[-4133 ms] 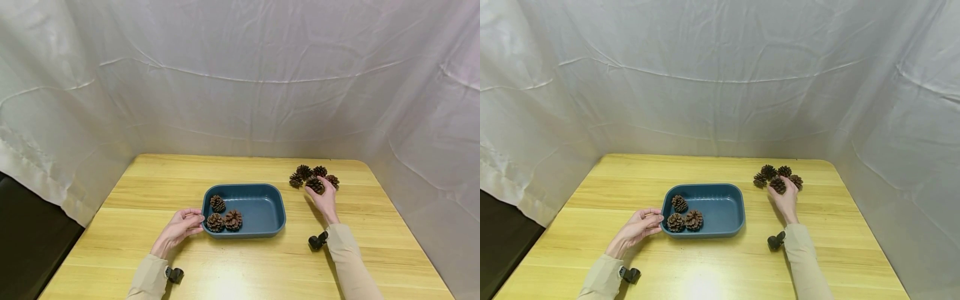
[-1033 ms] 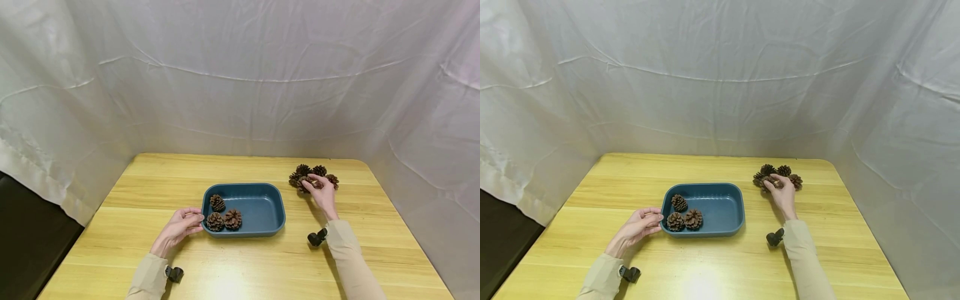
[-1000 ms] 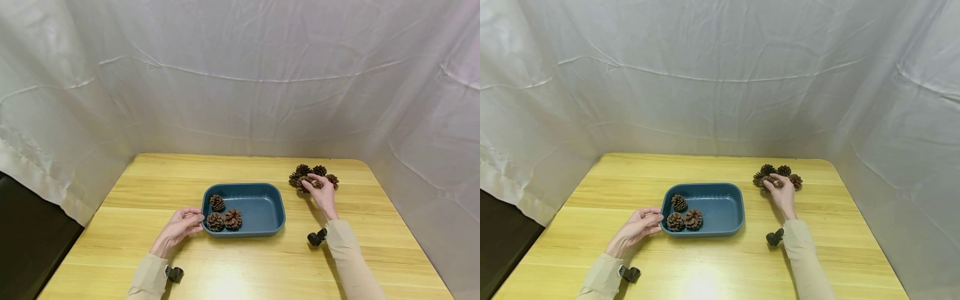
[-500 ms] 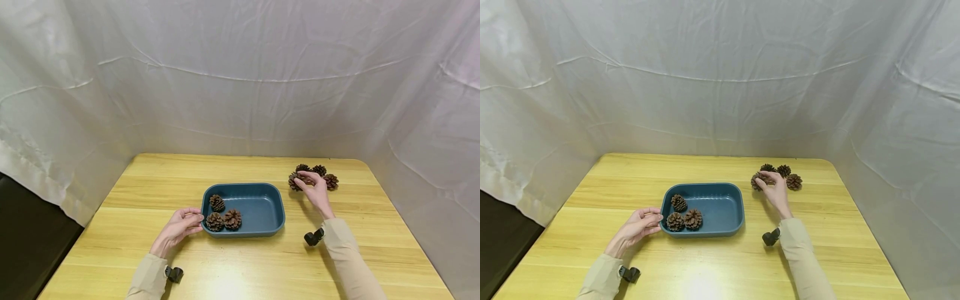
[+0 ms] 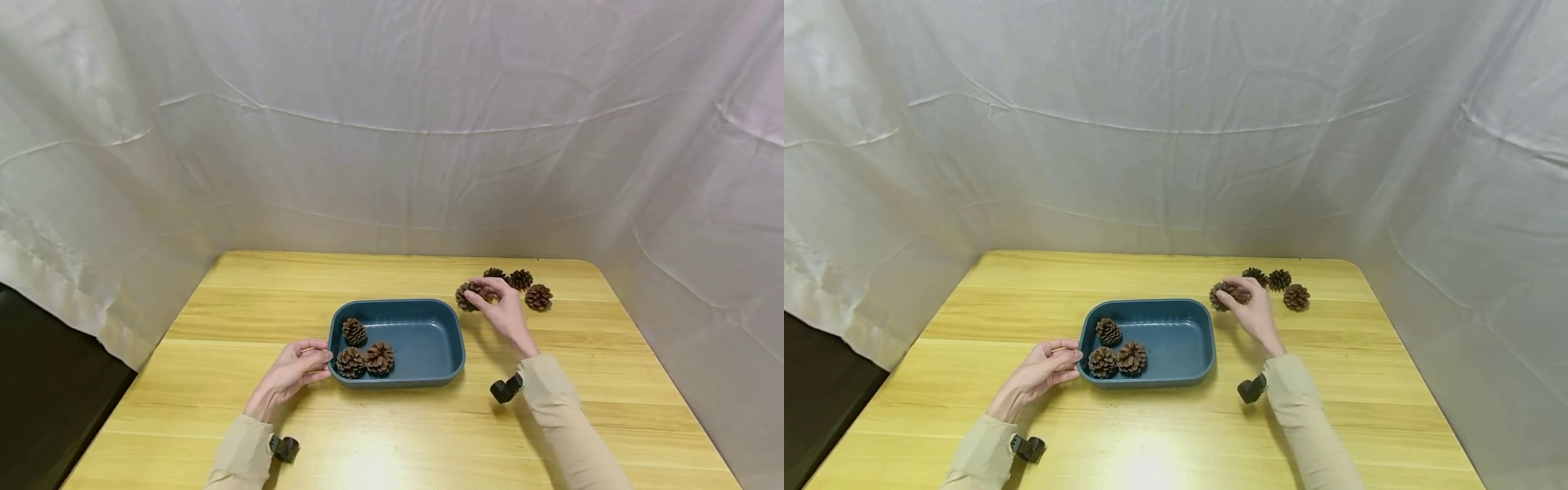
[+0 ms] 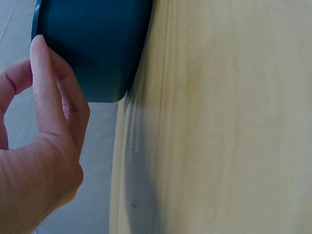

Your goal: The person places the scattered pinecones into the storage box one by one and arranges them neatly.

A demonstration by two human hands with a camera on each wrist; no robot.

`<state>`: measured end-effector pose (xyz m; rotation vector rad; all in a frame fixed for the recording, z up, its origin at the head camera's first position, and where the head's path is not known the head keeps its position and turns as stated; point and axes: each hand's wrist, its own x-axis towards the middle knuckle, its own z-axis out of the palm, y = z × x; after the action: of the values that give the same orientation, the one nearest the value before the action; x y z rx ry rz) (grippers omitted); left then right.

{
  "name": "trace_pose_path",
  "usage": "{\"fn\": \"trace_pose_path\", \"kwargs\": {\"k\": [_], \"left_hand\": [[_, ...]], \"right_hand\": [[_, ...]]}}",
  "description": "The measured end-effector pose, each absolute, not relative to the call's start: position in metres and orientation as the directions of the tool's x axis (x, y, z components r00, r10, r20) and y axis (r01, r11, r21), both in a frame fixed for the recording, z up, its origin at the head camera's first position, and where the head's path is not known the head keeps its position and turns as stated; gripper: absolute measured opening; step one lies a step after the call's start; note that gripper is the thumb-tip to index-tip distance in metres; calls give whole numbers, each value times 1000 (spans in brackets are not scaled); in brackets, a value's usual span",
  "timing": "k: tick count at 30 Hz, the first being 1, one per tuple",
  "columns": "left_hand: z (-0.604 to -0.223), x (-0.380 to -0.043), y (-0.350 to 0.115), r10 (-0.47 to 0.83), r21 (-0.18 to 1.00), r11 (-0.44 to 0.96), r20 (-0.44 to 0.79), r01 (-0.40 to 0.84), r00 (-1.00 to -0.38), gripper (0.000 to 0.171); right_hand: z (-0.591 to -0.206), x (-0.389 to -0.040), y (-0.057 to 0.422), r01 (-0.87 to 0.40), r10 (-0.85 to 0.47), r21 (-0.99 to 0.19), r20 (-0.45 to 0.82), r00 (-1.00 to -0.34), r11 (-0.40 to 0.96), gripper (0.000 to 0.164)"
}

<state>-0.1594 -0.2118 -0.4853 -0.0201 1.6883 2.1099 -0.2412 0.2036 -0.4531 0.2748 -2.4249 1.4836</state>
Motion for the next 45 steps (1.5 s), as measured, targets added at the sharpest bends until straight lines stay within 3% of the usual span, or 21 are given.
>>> {"fn": "trace_pose_path", "kwargs": {"k": [15, 27, 34, 45], "left_hand": [[-486, -160, -211, 330, 925, -171, -270, -339, -904, 19], [-485, -160, -211, 320, 929, -151, -276, -337, -906, 20], [-485, -159, -211, 315, 931, -142, -281, -337, -907, 29], [-486, -160, -212, 322, 929, -152, -276, -337, -905, 26]], "right_hand": [[-441, -236, 180, -312, -143, -836, 278, -950, 451, 34], [-436, -232, 163, -395, -285, -818, 294, -912, 419, 32], [-432, -232, 155, -423, -357, -793, 279, -891, 438, 30], [-421, -234, 145, -476, -488, -746, 232, -842, 466, 28]]}}
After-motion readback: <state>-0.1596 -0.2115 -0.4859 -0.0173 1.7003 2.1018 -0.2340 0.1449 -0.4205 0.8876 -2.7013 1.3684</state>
